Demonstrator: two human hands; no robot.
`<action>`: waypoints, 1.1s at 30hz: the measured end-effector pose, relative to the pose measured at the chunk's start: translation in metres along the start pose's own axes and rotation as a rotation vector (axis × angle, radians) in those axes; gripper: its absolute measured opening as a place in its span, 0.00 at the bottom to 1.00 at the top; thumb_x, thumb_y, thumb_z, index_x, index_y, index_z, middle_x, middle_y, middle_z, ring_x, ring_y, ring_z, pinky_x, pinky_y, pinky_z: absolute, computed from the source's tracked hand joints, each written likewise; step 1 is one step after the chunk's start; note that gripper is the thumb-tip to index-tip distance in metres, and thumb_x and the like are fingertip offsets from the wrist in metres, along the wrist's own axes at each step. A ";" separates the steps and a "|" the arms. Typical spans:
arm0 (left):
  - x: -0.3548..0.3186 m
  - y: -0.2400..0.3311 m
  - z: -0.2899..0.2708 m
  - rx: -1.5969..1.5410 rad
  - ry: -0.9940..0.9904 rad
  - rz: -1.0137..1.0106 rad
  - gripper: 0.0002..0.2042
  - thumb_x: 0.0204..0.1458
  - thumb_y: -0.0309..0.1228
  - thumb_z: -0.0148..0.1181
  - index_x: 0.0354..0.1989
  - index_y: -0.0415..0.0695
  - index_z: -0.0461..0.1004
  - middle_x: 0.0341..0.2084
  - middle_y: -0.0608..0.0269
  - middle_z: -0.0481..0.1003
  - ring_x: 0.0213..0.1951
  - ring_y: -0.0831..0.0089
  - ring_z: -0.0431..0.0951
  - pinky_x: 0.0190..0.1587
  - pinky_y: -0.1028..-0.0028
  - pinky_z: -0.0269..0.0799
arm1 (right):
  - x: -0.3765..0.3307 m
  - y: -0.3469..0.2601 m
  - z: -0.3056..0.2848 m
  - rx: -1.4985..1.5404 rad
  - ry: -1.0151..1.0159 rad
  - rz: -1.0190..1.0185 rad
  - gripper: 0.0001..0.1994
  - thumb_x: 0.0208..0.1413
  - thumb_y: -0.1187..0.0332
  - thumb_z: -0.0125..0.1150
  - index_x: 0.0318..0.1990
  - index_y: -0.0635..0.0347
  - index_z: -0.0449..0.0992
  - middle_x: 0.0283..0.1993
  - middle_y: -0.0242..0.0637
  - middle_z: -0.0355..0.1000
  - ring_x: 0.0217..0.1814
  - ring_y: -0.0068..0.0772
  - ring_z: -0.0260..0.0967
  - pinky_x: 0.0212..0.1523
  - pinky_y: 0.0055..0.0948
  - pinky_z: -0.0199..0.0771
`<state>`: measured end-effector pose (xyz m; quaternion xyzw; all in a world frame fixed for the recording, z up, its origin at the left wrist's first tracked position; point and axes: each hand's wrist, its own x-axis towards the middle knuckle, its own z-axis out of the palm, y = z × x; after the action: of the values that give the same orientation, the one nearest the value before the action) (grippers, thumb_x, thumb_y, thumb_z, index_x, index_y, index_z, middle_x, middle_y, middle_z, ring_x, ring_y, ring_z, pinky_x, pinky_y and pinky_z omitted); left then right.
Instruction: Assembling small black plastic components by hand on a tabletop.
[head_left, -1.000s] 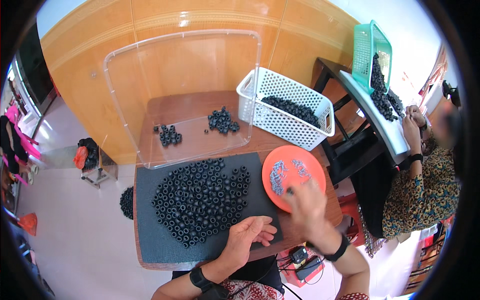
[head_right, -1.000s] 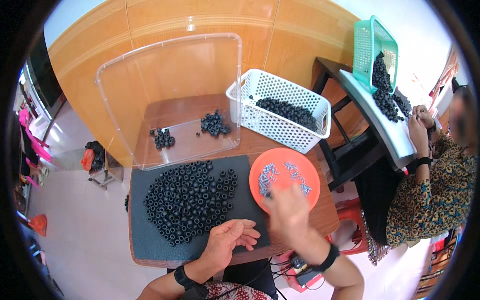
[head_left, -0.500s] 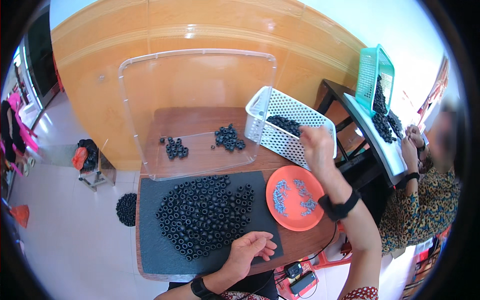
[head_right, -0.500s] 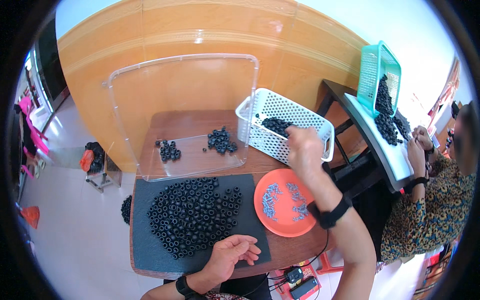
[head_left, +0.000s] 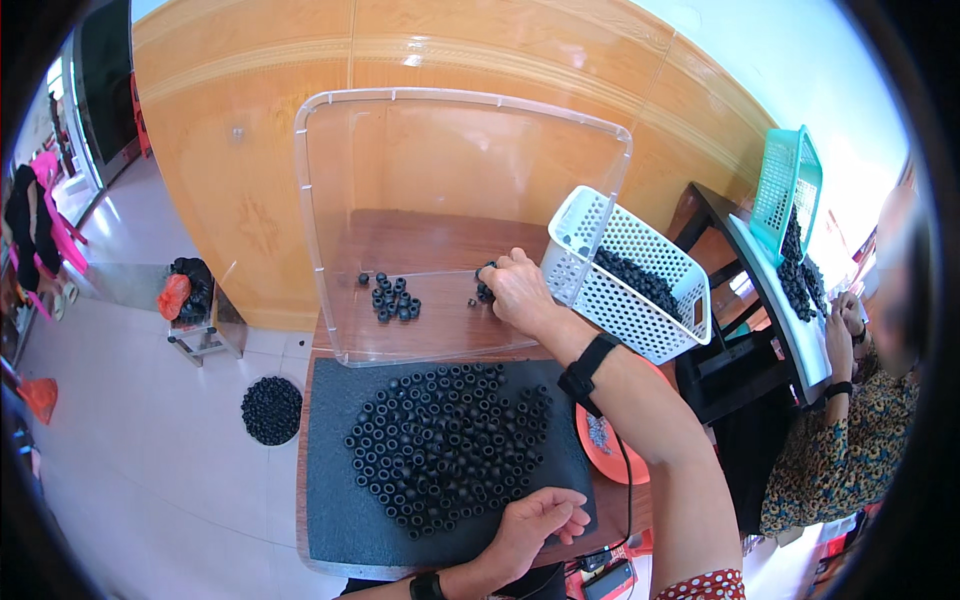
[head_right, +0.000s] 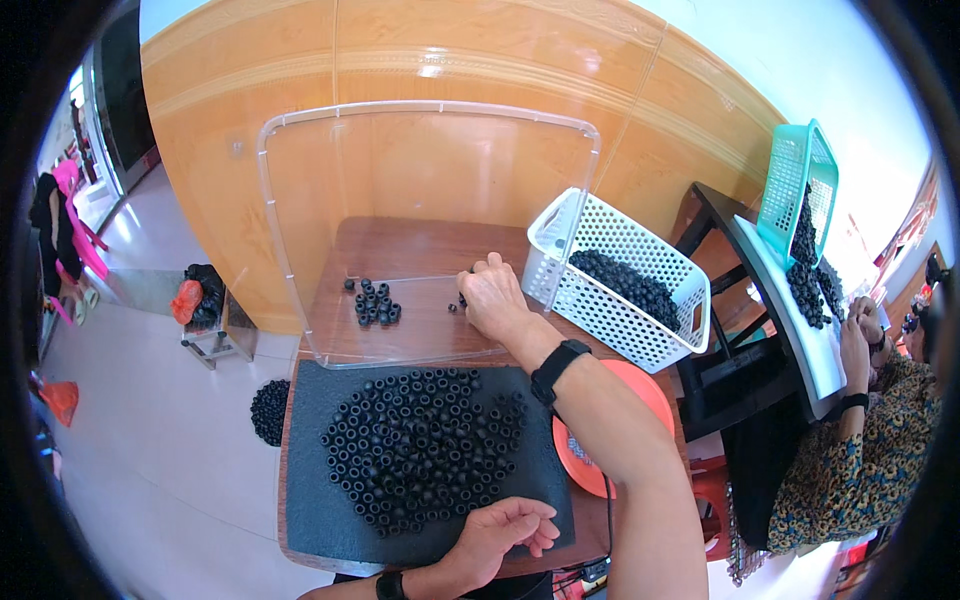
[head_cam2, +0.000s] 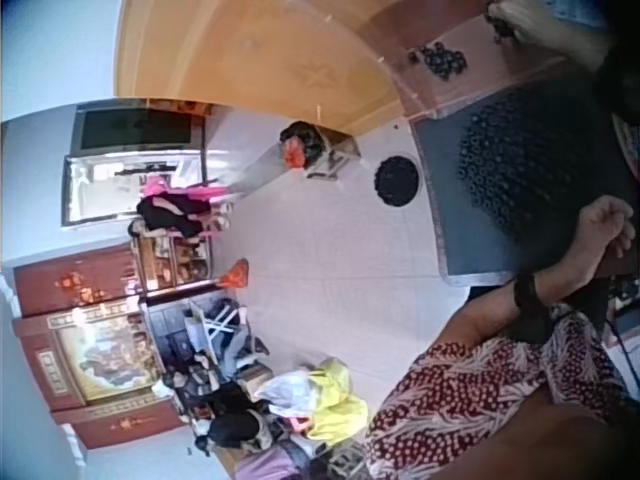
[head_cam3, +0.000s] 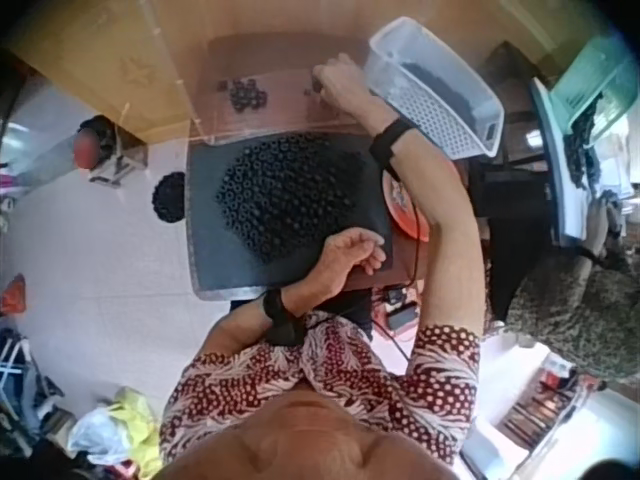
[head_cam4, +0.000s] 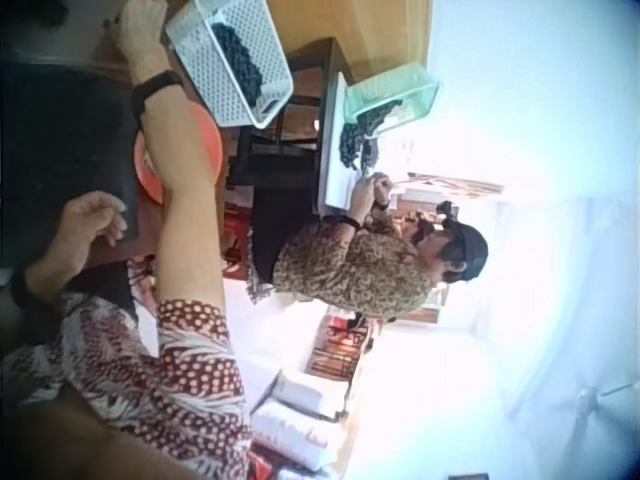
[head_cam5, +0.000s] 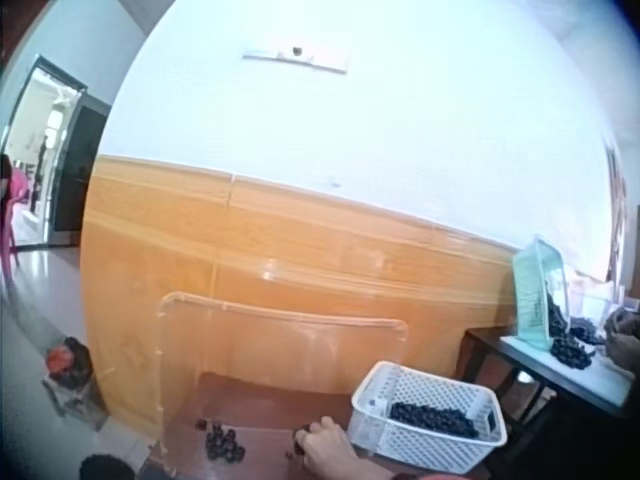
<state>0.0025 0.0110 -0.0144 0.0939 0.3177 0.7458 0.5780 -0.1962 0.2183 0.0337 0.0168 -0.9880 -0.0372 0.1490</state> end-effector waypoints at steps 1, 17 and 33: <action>0.000 -0.001 -0.001 0.017 0.002 0.011 0.12 0.58 0.29 0.47 0.45 0.34 0.69 0.32 0.58 0.74 0.33 0.76 0.73 0.36 0.78 0.69 | 0.004 -0.002 0.002 -0.050 -0.044 -0.007 0.14 0.34 0.80 0.56 0.33 0.60 0.77 0.33 0.44 0.70 0.41 0.45 0.63 0.39 0.37 0.69; -0.001 -0.003 0.000 0.037 -0.021 0.012 0.12 0.58 0.29 0.47 0.46 0.36 0.69 0.32 0.61 0.74 0.32 0.80 0.71 0.36 0.81 0.68 | -0.005 -0.004 0.008 0.220 -0.110 -0.033 0.16 0.38 0.79 0.55 0.38 0.54 0.78 0.36 0.44 0.71 0.44 0.46 0.63 0.46 0.40 0.66; 0.000 0.000 0.000 0.063 -0.027 0.044 0.11 0.58 0.26 0.47 0.45 0.34 0.69 0.33 0.57 0.74 0.33 0.75 0.73 0.37 0.77 0.70 | -0.036 -0.011 -0.013 0.462 0.053 -0.029 0.11 0.39 0.79 0.56 0.33 0.59 0.78 0.31 0.40 0.72 0.39 0.41 0.64 0.41 0.37 0.65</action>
<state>0.0029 0.0109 -0.0145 0.1293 0.3312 0.7467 0.5622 -0.1576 0.2080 0.0347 0.0656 -0.9656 0.1885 0.1665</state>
